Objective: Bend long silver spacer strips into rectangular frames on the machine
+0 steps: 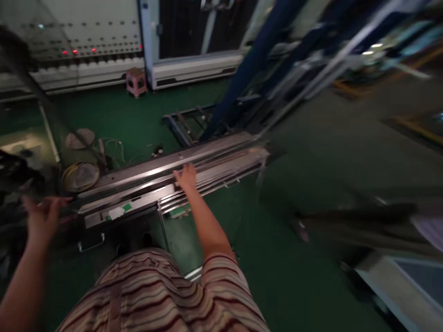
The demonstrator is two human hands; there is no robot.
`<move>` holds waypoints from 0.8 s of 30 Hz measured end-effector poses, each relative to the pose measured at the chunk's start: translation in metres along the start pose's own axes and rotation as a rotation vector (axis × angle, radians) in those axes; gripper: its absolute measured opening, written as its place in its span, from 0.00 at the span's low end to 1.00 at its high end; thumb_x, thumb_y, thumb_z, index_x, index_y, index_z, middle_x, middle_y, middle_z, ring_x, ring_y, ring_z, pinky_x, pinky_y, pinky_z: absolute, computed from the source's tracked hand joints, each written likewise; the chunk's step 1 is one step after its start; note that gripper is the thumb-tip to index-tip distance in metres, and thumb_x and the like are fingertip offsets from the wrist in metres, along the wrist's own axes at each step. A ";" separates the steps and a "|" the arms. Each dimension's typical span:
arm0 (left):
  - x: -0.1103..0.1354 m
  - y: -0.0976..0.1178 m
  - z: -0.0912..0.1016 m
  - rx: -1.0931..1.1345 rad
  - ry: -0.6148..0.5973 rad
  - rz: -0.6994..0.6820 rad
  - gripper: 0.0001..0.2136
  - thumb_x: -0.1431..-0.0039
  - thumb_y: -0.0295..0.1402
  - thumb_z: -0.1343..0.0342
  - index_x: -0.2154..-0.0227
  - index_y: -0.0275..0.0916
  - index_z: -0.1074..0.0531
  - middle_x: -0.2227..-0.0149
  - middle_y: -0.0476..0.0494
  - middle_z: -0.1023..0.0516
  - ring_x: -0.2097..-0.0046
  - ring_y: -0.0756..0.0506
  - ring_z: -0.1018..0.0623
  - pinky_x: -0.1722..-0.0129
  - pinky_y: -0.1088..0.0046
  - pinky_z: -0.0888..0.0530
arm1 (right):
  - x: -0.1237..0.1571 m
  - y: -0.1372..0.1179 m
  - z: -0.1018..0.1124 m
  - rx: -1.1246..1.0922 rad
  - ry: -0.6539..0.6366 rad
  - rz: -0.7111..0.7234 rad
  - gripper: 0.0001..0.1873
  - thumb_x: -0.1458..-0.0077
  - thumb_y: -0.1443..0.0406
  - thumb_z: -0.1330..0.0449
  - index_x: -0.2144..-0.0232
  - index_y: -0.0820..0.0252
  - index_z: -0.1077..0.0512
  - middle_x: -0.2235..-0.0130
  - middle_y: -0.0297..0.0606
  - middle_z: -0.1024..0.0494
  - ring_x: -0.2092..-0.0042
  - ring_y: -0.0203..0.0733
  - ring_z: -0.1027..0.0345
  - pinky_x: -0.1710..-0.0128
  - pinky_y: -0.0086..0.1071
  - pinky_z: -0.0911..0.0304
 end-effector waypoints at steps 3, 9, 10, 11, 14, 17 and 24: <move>-0.012 0.001 -0.038 0.051 0.007 -0.061 0.39 0.34 0.43 0.48 0.30 0.35 0.62 0.62 0.39 0.19 0.59 0.44 0.19 0.58 0.63 0.21 | -0.022 0.038 -0.004 0.126 -0.074 -0.203 0.44 0.35 0.48 0.53 0.35 0.85 0.46 0.32 0.71 0.50 0.29 0.61 0.61 0.32 0.53 0.62; -0.026 -0.002 -0.089 0.152 0.003 -0.146 0.37 0.32 0.40 0.50 0.30 0.30 0.63 0.64 0.40 0.21 0.59 0.45 0.19 0.58 0.69 0.24 | -0.059 0.077 -0.011 0.222 -0.188 -0.311 0.43 0.37 0.45 0.54 0.34 0.76 0.43 0.31 0.68 0.51 0.30 0.62 0.57 0.33 0.57 0.58; -0.028 -0.004 -0.095 0.166 -0.001 -0.151 0.36 0.32 0.40 0.51 0.30 0.30 0.62 0.64 0.41 0.22 0.59 0.45 0.19 0.58 0.70 0.24 | -0.061 0.079 -0.010 0.237 -0.194 -0.316 0.43 0.37 0.46 0.54 0.34 0.76 0.43 0.31 0.69 0.51 0.30 0.62 0.56 0.33 0.57 0.58; -0.029 -0.006 -0.099 0.176 -0.006 -0.156 0.35 0.32 0.39 0.51 0.30 0.31 0.61 0.65 0.41 0.22 0.59 0.45 0.19 0.58 0.70 0.24 | -0.063 0.080 -0.009 0.251 -0.196 -0.319 0.43 0.37 0.46 0.54 0.34 0.76 0.43 0.32 0.70 0.50 0.30 0.63 0.56 0.33 0.57 0.57; -0.033 -0.020 -0.106 0.190 -0.013 -0.155 0.33 0.32 0.39 0.52 0.31 0.32 0.57 0.65 0.41 0.23 0.58 0.44 0.19 0.57 0.69 0.25 | -0.061 0.074 -0.008 0.297 -0.171 -0.309 0.42 0.36 0.48 0.53 0.35 0.79 0.42 0.34 0.71 0.45 0.31 0.63 0.54 0.35 0.58 0.54; -0.036 -0.044 -0.092 0.189 0.033 -0.132 0.31 0.31 0.38 0.52 0.31 0.32 0.56 0.64 0.40 0.22 0.60 0.45 0.19 0.56 0.69 0.26 | -0.051 0.051 -0.011 0.330 -0.139 -0.241 0.35 0.35 0.50 0.56 0.40 0.74 0.33 0.38 0.66 0.36 0.34 0.61 0.48 0.37 0.58 0.50; -0.038 -0.112 0.008 0.143 0.137 -0.113 0.31 0.31 0.36 0.53 0.31 0.33 0.57 0.67 0.45 0.24 0.61 0.47 0.20 0.57 0.72 0.27 | -0.008 -0.043 -0.041 0.450 -0.218 -0.081 0.32 0.34 0.50 0.56 0.52 0.70 0.24 0.49 0.59 0.25 0.43 0.60 0.35 0.44 0.56 0.44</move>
Point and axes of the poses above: each hand's wrist, its own x-axis away from the middle knuckle, its own z-axis out of the back of the hand, y = z × x, the point moved 1 cm from there along -x, towards the middle knuckle
